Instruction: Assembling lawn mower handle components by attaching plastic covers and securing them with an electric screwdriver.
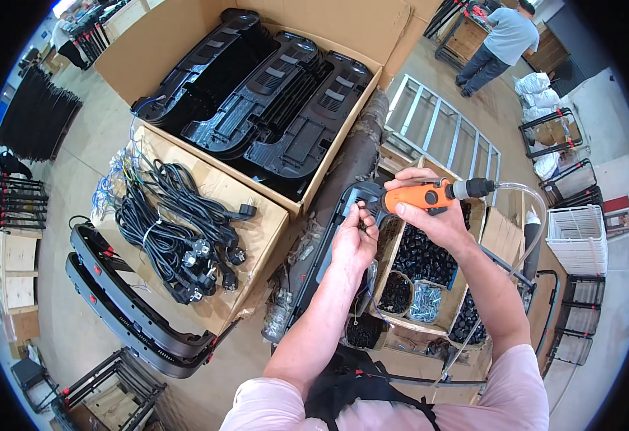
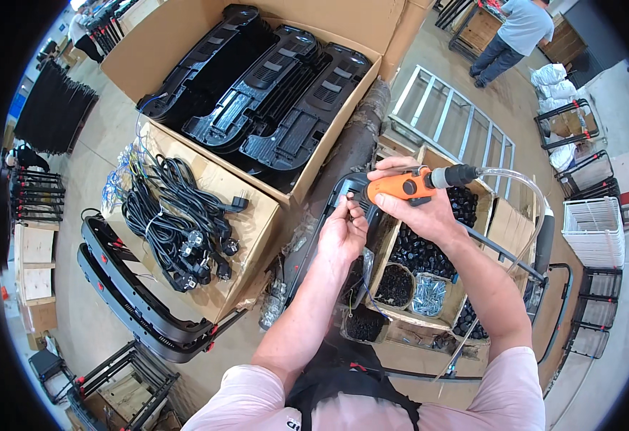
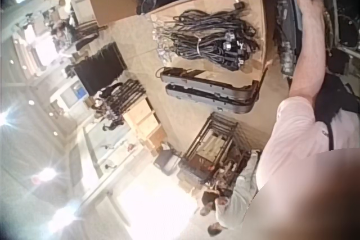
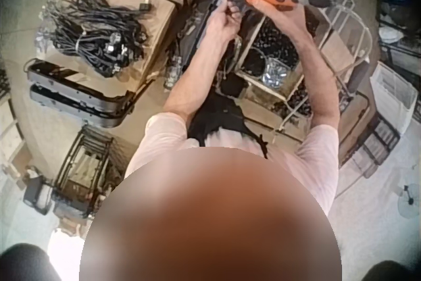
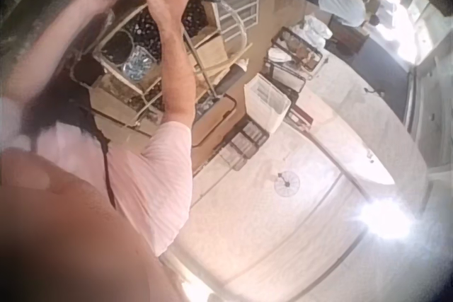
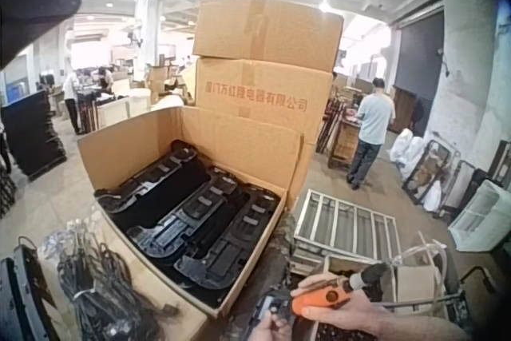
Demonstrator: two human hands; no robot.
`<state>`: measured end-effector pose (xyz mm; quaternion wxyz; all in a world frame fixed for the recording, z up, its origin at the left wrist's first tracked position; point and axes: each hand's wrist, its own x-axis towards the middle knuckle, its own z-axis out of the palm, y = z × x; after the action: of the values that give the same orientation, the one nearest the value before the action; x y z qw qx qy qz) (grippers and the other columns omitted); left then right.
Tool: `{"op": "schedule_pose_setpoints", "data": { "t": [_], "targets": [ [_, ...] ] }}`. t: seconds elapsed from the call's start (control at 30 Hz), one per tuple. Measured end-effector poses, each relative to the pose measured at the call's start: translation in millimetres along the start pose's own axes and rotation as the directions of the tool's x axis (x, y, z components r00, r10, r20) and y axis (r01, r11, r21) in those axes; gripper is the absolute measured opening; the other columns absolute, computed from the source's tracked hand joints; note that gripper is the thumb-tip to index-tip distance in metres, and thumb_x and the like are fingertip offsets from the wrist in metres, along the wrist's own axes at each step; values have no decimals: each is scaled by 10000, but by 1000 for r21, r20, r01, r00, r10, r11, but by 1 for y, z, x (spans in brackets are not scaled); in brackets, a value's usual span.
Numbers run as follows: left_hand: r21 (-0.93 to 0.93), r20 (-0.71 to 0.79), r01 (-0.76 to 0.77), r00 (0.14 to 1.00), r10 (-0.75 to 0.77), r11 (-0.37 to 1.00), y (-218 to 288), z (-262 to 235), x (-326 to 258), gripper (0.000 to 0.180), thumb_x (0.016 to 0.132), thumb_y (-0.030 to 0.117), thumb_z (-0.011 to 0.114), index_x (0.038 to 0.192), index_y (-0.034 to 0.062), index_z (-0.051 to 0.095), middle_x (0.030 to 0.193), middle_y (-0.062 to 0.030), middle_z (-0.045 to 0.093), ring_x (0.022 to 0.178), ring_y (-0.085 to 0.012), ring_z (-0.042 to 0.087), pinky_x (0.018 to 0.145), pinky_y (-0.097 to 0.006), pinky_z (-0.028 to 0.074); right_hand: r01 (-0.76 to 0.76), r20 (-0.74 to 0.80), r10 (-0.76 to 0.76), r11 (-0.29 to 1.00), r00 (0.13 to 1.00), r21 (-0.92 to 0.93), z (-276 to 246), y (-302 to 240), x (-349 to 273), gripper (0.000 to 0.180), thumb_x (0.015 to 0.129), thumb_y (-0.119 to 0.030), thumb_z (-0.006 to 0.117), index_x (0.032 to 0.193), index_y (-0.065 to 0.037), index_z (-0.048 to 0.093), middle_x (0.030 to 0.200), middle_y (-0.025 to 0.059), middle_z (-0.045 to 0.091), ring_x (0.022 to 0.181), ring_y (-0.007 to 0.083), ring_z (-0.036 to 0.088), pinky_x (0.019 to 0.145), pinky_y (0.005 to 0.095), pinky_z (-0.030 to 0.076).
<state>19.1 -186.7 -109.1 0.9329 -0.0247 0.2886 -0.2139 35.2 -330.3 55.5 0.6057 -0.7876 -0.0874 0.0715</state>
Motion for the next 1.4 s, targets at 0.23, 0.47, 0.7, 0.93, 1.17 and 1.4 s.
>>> {"op": "schedule_pose_setpoints", "data": {
  "t": [0.23,0.47,0.7,0.93,1.17,1.4],
  "targets": [
    [13,102,6,995,-7,1000,8,-2,-9,267,1112,341,553,1122,89,641,841,27,611,742,-124,589,659,-258,518,13,22,-12,999,1000,-39,17,-2,7,502,894,-87,799,1342,-14,584,1251,135,733,1182,203,684,1071,384,535],
    [-3,-79,42,996,-42,999,-12,-2,-38,267,1130,238,504,1045,-3,582,1025,-111,607,947,-239,668,920,-398,640,50,-9,-50,998,999,-49,41,20,30,490,883,-98,819,1319,-17,609,1208,116,734,1143,181,686,1037,358,543],
    [82,-76,158,986,-151,984,-10,-18,-82,296,1138,279,473,1130,18,611,1088,-121,656,1056,-286,680,975,-419,592,32,-10,-34,990,999,-134,57,27,41,413,858,-88,820,1230,-28,651,1146,98,728,1088,175,699,984,343,555],
    [322,-120,219,975,-189,921,-15,-38,-123,314,1142,216,437,1286,-24,581,1181,-150,666,1104,-288,690,1005,-420,577,49,11,-47,982,999,-180,60,29,44,338,853,-100,824,1147,-35,672,1138,79,734,1071,176,700,979,340,551],
    [432,-204,287,954,-218,855,-2,-55,-152,296,1144,202,441,1261,-17,601,1142,-125,687,1072,-237,700,959,-379,593,26,-15,-29,988,999,-155,68,32,40,361,850,-118,818,1169,-31,673,1136,81,736,1061,169,699,979,339,552],
    [600,-140,221,975,-171,768,0,-79,-166,332,1139,259,459,1259,-1,626,1133,-97,705,1041,-189,685,938,-347,560,53,-89,-69,983,994,-178,62,34,32,448,858,-160,825,1261,-38,673,1148,86,756,1070,152,700,985,322,547]
  ]
}}
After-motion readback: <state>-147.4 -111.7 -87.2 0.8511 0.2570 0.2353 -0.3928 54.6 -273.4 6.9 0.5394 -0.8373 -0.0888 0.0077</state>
